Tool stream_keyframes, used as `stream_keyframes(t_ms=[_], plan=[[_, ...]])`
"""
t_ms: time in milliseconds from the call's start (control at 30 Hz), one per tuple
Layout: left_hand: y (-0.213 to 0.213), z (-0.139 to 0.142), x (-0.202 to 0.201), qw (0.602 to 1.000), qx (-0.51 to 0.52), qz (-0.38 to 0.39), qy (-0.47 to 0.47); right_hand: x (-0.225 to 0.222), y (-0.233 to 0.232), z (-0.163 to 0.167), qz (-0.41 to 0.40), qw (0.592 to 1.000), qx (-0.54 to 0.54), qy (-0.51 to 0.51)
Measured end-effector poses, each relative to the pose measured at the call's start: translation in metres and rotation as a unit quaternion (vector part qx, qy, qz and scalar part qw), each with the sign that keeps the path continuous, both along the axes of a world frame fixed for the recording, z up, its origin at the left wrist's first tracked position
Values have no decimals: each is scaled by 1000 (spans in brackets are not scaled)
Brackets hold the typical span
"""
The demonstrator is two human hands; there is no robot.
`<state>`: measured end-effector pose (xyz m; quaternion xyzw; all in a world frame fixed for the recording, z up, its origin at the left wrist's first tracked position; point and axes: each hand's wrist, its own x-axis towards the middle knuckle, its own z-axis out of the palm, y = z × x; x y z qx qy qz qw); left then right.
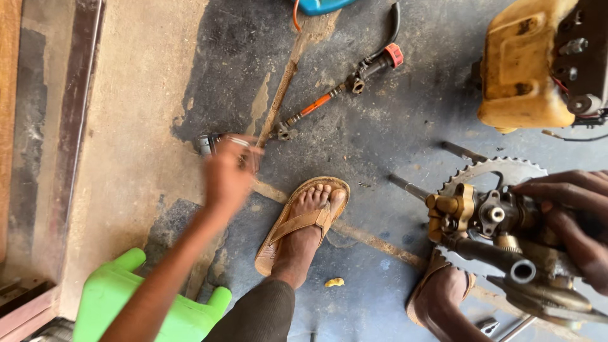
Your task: The person sits on the floor and works on a small engine assembly. They attach a metal component to the engine, insert and tighten a bolt by hand, then use a T-handle wrench to tighten the bolt further.
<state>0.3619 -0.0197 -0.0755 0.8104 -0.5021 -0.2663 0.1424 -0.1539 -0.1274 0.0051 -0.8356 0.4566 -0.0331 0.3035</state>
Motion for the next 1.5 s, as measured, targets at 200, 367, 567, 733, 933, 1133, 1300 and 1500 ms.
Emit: stream_keyframes(t_ms=[200,367,567,733,933,1133,1300,1500], plan=[[21,-45,78,992,-20,-18,-127,24,4,29,-16,1000,9,5],[18,-71,78,985,-55,-47,-156,39,1,53,-4,999,-31,5],[9,-55,65,992,-32,-16,-120,37,-4,51,-11,1000,-28,-3],[-1,11,13,993,-98,-51,-34,34,-5,49,-11,1000,-26,-4],[-34,63,-114,849,-116,19,514,36,-6,50,-12,1000,-21,-4],[-55,70,-184,789,-113,41,603,36,-7,50,-12,1000,-24,-7],[-57,60,-194,808,-85,71,579,34,-7,50,-13,1000,-16,-5],[-50,47,-197,751,-94,96,647,30,-8,47,-14,1000,-12,-1]])
